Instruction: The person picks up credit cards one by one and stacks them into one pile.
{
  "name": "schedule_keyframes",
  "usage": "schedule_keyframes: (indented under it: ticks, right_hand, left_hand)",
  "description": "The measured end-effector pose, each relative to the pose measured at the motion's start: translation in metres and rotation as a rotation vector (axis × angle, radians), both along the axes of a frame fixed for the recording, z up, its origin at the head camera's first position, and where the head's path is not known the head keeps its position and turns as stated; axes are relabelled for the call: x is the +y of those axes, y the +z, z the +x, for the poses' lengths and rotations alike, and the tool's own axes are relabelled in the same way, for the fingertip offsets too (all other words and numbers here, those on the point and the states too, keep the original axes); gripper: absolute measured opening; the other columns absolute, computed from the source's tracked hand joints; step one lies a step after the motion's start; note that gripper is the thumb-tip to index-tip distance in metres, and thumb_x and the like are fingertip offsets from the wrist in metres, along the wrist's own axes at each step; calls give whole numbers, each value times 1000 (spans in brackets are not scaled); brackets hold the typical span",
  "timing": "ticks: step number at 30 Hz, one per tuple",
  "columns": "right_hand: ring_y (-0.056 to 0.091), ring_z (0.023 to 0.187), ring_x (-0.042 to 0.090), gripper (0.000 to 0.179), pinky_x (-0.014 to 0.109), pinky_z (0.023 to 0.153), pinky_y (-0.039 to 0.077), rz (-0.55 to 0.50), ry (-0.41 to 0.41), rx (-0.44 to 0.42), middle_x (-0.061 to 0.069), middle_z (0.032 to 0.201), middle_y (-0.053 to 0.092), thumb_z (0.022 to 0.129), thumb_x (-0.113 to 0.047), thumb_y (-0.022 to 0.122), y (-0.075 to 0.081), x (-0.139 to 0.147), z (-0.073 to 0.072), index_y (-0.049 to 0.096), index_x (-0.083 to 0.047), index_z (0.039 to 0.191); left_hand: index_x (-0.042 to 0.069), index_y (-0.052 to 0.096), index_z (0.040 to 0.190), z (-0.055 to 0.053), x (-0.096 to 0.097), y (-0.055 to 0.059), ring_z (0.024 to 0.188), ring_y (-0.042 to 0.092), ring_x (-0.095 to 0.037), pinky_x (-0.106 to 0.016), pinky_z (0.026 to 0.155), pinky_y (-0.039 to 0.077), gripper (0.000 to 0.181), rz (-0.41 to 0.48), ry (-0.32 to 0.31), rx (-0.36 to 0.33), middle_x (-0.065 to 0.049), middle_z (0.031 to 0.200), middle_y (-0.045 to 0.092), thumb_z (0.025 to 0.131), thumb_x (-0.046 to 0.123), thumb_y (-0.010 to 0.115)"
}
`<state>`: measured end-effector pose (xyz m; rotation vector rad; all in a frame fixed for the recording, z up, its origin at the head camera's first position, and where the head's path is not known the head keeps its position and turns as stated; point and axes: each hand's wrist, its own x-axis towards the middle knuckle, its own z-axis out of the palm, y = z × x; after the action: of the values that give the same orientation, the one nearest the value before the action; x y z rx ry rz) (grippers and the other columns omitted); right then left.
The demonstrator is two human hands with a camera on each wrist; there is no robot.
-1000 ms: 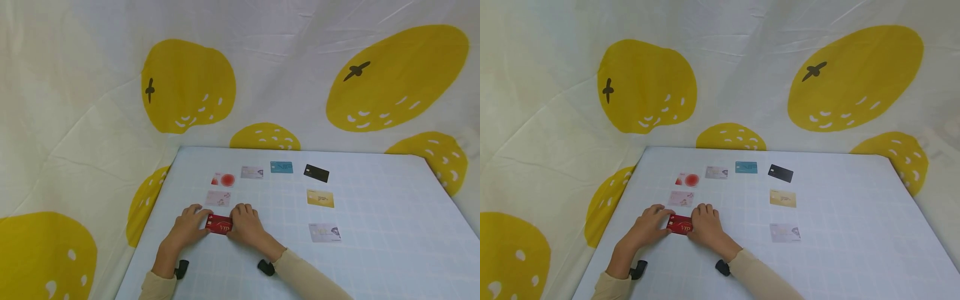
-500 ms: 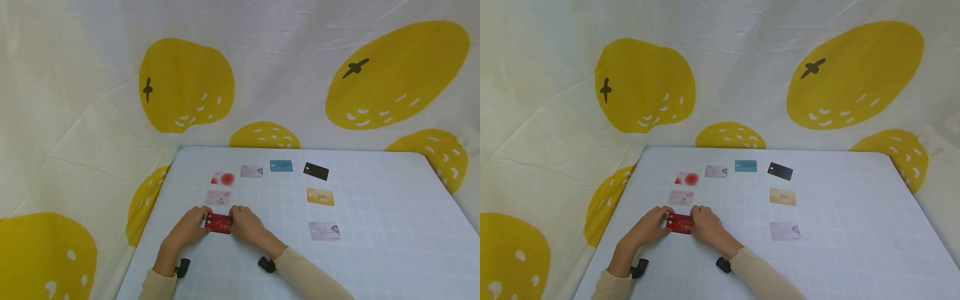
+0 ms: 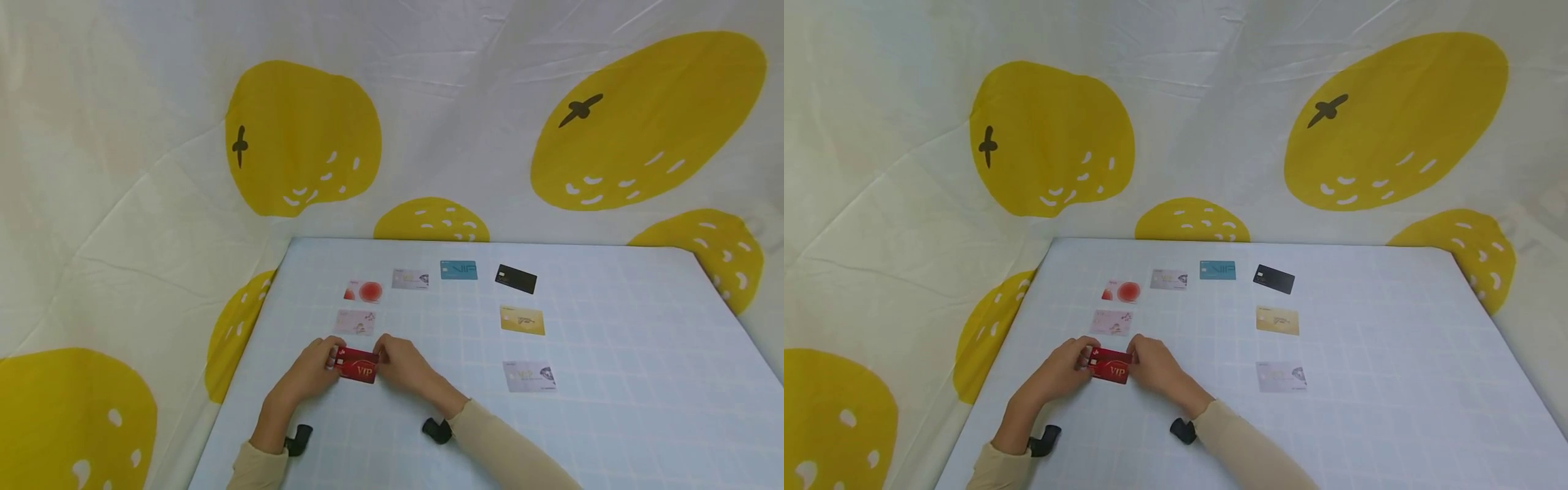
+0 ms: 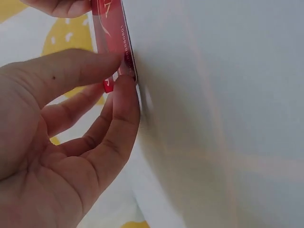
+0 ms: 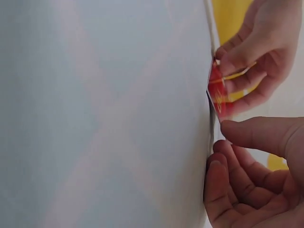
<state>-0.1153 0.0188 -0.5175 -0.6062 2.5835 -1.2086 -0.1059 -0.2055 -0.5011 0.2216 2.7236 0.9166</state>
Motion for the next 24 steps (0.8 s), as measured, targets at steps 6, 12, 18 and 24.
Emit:
schedule_keyframes:
  ticks: [6,12,18,24]
  right_hand:
    - [55,75,12,14,25,67,50,-87,-21,-49,-6,84,60,93,-6,67,-1,6,-2,62,-10,106]
    - [56,78,14,13,27,71,51,-156,-68,-111,-6,85,61,92,-9,69,0,16,-6,63,-12,104]
    - [59,79,17,13,29,70,54,-200,-122,-139,-2,89,64,93,-11,69,0,34,-12,63,-12,104]
    - [63,77,18,12,31,68,56,-239,-195,-159,1,89,65,93,-8,67,6,54,-17,63,-10,104]
  left_hand:
    - [8,65,117,0,0,3,81,54,-19,-38,78,53,29,30,40,35,-2,90,59,89,0,68]
    - [11,65,117,-1,4,1,84,59,-19,-41,82,56,30,100,60,10,-3,94,63,89,1,70]
    - [15,66,118,-6,15,0,86,63,-18,-39,79,57,30,206,62,21,-1,96,64,91,2,70]
    - [16,67,121,-17,35,3,85,65,-17,-35,76,58,32,272,50,28,-1,98,65,92,4,68]
